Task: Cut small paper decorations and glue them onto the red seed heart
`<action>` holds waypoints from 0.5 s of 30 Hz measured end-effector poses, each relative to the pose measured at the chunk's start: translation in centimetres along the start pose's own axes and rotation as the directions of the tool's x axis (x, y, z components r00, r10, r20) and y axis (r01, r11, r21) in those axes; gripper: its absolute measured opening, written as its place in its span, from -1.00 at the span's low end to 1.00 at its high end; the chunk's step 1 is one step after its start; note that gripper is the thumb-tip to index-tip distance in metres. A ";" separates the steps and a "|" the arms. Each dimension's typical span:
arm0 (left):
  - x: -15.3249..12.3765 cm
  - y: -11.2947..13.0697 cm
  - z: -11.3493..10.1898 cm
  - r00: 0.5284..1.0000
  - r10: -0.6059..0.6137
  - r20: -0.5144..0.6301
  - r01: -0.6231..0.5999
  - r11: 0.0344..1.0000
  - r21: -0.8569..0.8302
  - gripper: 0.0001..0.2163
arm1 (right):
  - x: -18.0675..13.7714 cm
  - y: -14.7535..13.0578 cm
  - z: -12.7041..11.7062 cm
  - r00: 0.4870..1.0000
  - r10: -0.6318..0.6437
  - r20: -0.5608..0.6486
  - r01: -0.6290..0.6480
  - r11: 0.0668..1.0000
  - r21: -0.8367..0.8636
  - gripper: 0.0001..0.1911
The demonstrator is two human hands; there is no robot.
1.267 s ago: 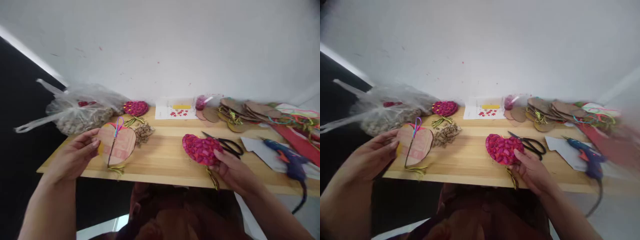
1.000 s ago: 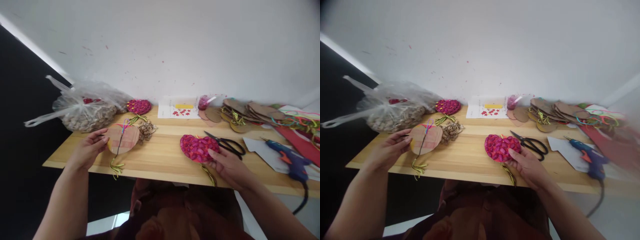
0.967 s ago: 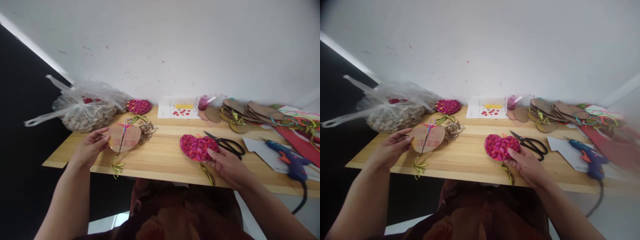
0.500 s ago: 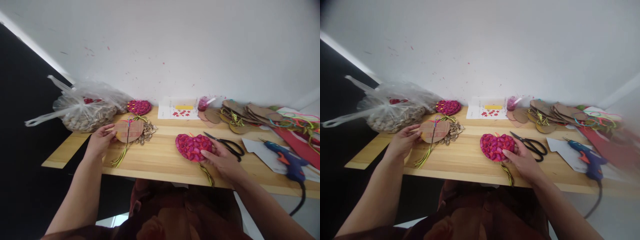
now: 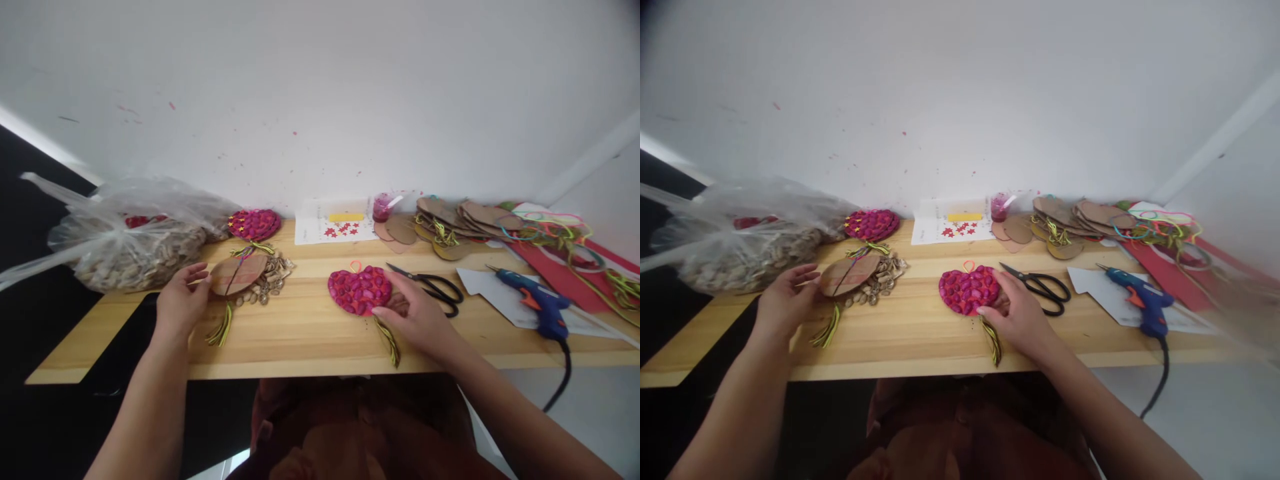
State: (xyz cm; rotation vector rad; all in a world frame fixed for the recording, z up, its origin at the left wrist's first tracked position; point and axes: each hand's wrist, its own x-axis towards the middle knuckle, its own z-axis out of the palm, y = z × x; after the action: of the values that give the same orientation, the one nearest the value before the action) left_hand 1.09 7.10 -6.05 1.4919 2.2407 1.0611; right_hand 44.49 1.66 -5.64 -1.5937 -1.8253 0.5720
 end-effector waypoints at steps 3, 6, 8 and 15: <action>-0.4 1.2 -0.1 1.000 0.009 0.007 -0.010 0.990 0.140 -0.59 | -0.1 -0.1 -0.3 0.998 -0.024 0.056 0.024 1.000 0.013 -0.30; -0.8 2.2 -0.3 1.000 0.026 0.009 -0.027 0.973 0.230 -0.57 | -0.2 0.0 -0.4 0.998 0.002 0.063 -0.004 0.999 0.039 -0.37; -1.1 2.6 -0.3 0.998 0.069 -0.010 -0.065 0.967 0.247 -0.57 | -0.5 0.2 -0.3 0.999 0.000 0.036 -0.002 0.999 0.045 -0.43; -3.1 6.0 2.0 0.923 0.371 -0.099 -0.368 0.929 0.047 -0.64 | -1.4 1.3 0.2 1.000 -0.018 -0.009 0.019 0.995 0.097 -0.67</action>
State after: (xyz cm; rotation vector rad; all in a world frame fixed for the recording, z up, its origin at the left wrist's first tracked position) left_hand 7.73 6.54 -3.89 1.9698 2.0940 1.2430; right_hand 45.35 0.51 -6.88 -1.5111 -1.7777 0.6354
